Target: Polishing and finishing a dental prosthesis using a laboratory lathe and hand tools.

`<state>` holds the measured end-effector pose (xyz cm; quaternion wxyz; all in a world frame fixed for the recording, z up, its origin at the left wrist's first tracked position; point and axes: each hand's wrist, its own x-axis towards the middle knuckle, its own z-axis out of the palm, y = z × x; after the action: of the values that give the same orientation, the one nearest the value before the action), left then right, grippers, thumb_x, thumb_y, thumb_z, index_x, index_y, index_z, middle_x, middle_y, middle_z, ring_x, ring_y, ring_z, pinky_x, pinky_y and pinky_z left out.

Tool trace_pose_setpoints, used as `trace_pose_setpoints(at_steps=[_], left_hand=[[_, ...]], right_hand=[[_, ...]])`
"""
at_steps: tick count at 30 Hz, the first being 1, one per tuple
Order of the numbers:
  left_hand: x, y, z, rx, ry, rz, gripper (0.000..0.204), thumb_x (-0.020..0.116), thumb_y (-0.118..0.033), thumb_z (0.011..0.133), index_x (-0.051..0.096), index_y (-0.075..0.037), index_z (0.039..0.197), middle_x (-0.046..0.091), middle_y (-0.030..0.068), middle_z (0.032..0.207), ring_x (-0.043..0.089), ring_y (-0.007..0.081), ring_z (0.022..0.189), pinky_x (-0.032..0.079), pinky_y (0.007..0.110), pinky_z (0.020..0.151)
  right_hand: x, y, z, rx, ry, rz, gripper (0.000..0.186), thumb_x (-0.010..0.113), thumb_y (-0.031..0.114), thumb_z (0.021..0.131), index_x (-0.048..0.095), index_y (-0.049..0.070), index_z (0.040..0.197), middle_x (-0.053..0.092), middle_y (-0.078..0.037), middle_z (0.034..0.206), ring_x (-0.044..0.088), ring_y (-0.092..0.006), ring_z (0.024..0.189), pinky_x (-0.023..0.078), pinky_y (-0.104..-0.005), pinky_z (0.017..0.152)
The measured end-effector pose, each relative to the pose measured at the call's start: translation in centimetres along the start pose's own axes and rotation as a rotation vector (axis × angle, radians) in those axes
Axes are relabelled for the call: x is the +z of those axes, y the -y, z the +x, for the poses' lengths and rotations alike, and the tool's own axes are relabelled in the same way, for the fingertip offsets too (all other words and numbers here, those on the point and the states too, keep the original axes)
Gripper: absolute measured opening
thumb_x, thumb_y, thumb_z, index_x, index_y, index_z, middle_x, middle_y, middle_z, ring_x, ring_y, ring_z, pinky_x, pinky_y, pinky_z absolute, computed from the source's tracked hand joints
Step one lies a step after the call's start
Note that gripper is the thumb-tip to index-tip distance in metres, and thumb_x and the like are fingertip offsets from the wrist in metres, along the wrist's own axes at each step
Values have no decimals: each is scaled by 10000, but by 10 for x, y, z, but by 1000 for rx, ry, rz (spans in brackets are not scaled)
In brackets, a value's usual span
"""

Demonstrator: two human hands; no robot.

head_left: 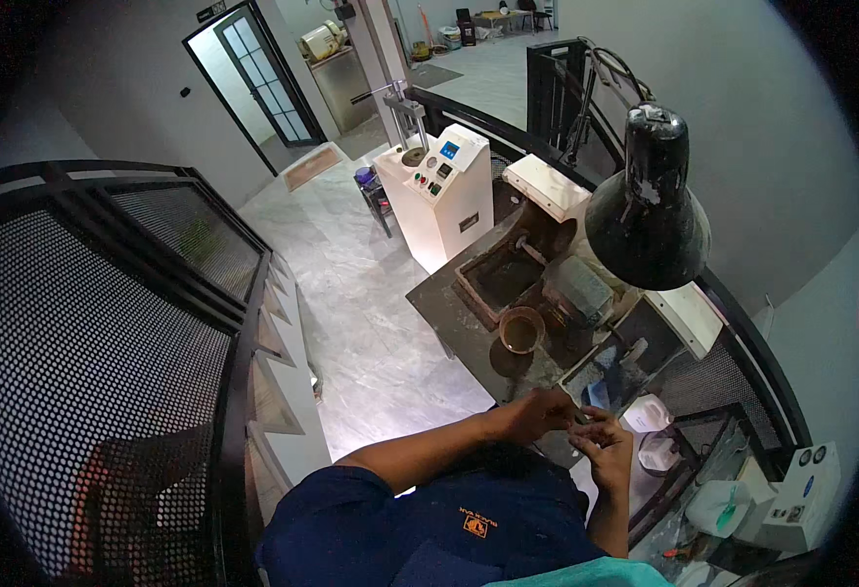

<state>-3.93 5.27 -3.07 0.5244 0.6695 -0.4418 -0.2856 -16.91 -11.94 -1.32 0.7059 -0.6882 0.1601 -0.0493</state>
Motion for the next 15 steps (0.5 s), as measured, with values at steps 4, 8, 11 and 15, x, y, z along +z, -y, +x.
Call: trace_pose_setpoints(at_steps=[4,8,11,15], left_hand=[[-1,-1,0,1,4,-101,78,592,-80,939,591,-3,947,657,109,924,617,175,887,496,348,793],[1,0,2,5,-24,-237,133,648,-34,880,611,21,996,676,116,890,637,176,833,500,327,715],[1,-2,4,-34,-43,-495,161,630,-24,896,603,7,1052,669,91,917,631,150,833,498,291,677],[0,-1,2,-144,29,-527,168,605,-52,934,595,-17,1098,658,66,931,612,125,821,492,257,637]], right_hand=[[-2,5,0,-49,52,43,160,799,12,695,715,-23,827,631,-170,1157,602,-272,1089,473,-386,935],[-4,4,1,-140,86,8,158,795,20,717,701,-22,836,672,-167,1055,625,-252,1038,483,-368,908],[-4,4,1,-92,117,69,144,786,10,729,696,-18,838,690,-151,992,649,-229,965,500,-344,867],[-3,8,1,-12,107,139,141,768,-12,749,685,-28,861,699,-134,953,670,-208,885,526,-317,811]])
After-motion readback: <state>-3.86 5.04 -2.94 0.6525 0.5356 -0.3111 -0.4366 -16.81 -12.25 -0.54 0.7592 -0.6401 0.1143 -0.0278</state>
